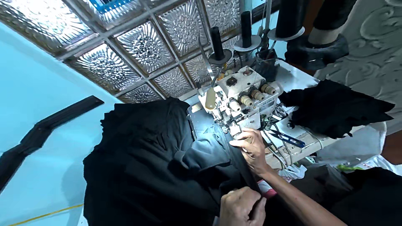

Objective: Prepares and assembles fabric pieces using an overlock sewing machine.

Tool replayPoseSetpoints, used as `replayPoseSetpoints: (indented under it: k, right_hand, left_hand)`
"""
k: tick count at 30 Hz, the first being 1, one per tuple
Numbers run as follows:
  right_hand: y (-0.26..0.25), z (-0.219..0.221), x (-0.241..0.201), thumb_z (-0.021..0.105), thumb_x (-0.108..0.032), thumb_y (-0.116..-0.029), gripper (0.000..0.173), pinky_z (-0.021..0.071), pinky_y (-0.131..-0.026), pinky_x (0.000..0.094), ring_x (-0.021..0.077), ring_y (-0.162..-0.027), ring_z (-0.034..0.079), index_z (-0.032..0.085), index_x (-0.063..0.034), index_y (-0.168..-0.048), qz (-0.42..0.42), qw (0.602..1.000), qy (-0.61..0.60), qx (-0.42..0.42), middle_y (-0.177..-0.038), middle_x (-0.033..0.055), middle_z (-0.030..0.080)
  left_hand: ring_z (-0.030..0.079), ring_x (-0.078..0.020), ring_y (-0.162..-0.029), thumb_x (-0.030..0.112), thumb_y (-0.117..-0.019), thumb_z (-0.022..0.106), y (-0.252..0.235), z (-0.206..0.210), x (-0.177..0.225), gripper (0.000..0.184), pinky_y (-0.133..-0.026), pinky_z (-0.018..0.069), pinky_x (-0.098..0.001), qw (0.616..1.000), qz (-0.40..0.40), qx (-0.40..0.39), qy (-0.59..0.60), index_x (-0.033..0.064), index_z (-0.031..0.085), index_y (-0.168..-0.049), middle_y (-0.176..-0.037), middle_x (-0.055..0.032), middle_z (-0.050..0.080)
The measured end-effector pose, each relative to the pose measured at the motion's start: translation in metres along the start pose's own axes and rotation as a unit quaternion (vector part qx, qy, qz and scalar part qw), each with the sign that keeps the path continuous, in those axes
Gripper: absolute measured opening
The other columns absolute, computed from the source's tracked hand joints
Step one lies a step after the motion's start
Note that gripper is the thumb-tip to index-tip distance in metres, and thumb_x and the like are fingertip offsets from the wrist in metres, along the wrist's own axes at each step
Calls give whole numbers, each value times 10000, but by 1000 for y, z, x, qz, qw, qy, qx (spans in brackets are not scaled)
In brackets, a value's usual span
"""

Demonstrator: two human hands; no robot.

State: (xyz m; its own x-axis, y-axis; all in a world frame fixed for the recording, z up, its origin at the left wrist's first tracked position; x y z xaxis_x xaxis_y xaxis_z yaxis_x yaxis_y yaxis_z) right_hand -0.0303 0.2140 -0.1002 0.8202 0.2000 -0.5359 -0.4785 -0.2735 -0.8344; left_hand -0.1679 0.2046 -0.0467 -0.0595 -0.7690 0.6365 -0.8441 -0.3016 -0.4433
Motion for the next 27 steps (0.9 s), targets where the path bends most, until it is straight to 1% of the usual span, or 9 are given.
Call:
replayPoseSetpoints:
  k: [5,10,14,16,18,21,23,26,27]
  right_hand:
    - [1,0,0,666,-126,-932,132,409,-1065,294,208,-1159,594,770,-206,-911,7,1000,-6,6,-935,45,696]
    - [-3,2,2,664,-87,-903,169,405,-1073,317,234,-1175,588,786,-204,-901,31,999,-17,-18,-940,58,702]
    - [-7,7,5,676,-87,-877,196,432,-1064,431,304,-1202,600,820,-205,-938,49,997,-19,-60,-979,70,733]
    - [-9,10,7,683,-95,-874,206,449,-1045,498,347,-1212,600,825,-199,-980,56,994,-16,-94,-1022,85,735]
    - [-10,12,9,677,-96,-876,225,455,-1035,525,363,-1219,595,822,-205,-1009,55,991,-13,-119,-1049,91,732]
    - [-11,14,10,639,-68,-888,286,444,-1048,544,367,-1238,585,815,-226,-1047,54,988,-13,-146,-1068,90,729]
    - [-10,14,11,628,-73,-908,297,446,-1047,551,363,-1234,589,812,-230,-1079,55,986,-18,-155,-1075,98,722]
    - [-8,16,10,619,-86,-921,297,454,-1047,543,351,-1229,601,805,-234,-1099,56,987,-16,-152,-1084,94,725]
    - [-7,16,10,616,-89,-924,301,455,-1048,544,349,-1227,601,802,-236,-1110,58,987,-14,-152,-1089,95,722]
  left_hand:
    - [644,-78,-625,94,-875,644,-17,-6,-20,148,-607,524,-177,996,15,29,-80,14,715,-773,-688,-66,676]
    - [679,-97,-647,97,-867,642,-38,-16,-37,148,-639,551,-216,990,9,56,-130,9,738,-795,-708,-73,705]
    - [707,-165,-673,90,-879,643,-57,-21,-51,154,-651,568,-304,982,-2,63,-178,2,747,-807,-734,-98,719]
    - [732,-226,-716,83,-889,659,-66,-22,-56,147,-679,582,-379,978,-7,48,-204,-9,756,-828,-769,-128,733]
    - [749,-254,-772,84,-911,659,-72,-27,-54,145,-723,596,-416,976,-5,6,-219,0,772,-876,-825,-133,751]
    - [747,-254,-823,112,-997,575,-82,-51,-38,226,-747,599,-438,970,25,-44,-237,31,786,-1008,-899,-121,755]
    - [743,-233,-853,101,-1018,518,-93,-75,-34,261,-752,607,-432,963,64,-42,-257,40,771,-1016,-944,-106,751]
    - [739,-296,-909,-3,-935,546,-115,-97,-49,212,-780,589,-491,955,105,-64,-269,-9,754,-977,-1004,-158,743]
    - [733,-284,-911,-7,-911,582,-120,-99,-63,179,-798,582,-485,958,100,-82,-255,-10,752,-966,-993,-151,740]
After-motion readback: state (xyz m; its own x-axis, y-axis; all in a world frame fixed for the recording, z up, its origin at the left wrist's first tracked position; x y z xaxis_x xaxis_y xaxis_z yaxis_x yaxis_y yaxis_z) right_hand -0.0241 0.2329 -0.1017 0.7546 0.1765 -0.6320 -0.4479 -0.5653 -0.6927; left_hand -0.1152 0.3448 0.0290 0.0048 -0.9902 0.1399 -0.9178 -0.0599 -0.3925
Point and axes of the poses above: each hand's wrist, its own y-axis away from the middle knuckle, its own z-axis out of the palm, x = y × z, the point moved 9 cm from there along -y, towards the middle knuckle
